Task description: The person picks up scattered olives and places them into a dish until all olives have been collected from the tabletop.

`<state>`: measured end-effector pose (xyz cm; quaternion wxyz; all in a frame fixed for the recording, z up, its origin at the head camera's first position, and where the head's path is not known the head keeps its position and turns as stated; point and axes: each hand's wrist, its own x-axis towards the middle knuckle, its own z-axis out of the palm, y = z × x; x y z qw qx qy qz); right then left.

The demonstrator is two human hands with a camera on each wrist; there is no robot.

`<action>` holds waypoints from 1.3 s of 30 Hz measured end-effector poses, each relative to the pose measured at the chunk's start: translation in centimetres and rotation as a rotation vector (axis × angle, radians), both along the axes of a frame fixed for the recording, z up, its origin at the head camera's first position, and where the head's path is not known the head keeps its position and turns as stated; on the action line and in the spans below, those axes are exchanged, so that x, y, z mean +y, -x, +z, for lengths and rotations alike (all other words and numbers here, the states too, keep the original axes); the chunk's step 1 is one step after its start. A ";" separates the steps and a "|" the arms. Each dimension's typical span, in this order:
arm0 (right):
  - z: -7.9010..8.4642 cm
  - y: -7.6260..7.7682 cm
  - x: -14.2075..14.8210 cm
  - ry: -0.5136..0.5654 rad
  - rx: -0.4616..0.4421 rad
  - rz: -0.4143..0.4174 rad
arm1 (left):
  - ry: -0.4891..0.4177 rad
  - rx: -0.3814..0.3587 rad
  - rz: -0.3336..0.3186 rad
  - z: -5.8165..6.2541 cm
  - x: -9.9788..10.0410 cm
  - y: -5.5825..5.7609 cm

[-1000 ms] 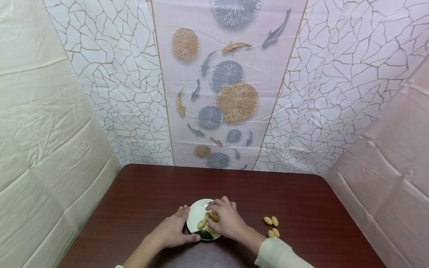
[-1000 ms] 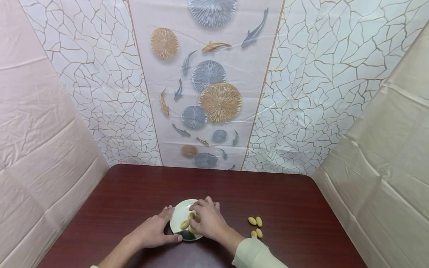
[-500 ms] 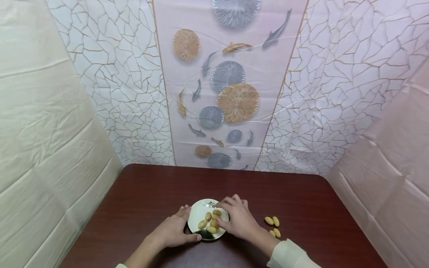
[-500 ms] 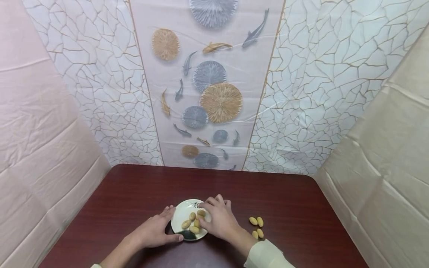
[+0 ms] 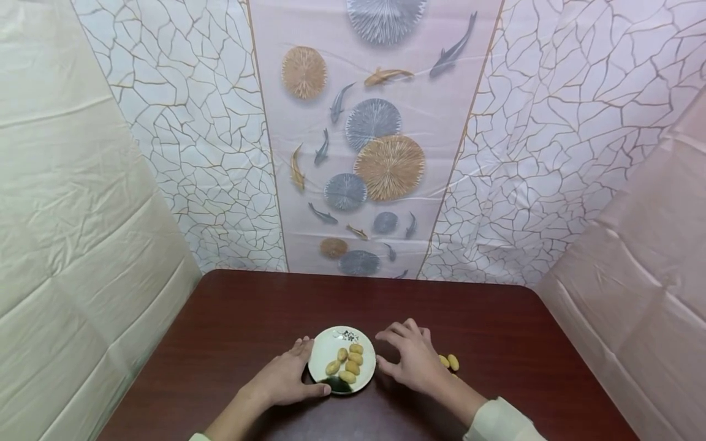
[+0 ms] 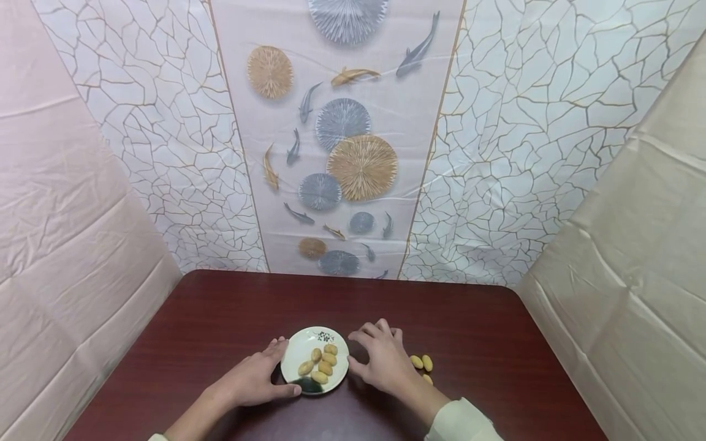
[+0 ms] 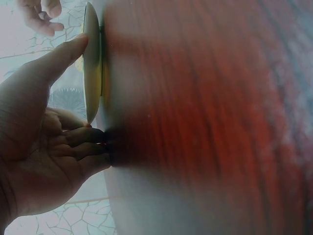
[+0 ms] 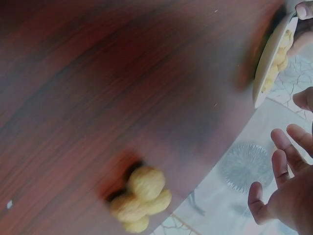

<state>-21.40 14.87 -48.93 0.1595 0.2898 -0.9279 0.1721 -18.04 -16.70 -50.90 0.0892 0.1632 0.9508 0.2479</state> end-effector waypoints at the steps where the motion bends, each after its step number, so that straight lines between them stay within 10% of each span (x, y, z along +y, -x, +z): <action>1: 0.0 0.0 0.3 -0.001 0.004 -0.004 | 0.000 -0.001 0.000 0.0 0.0 0.0; 39: -1.2 -2.2 8.5 -0.113 0.019 -0.144 | -0.001 0.001 -0.003 -0.2 0.1 0.0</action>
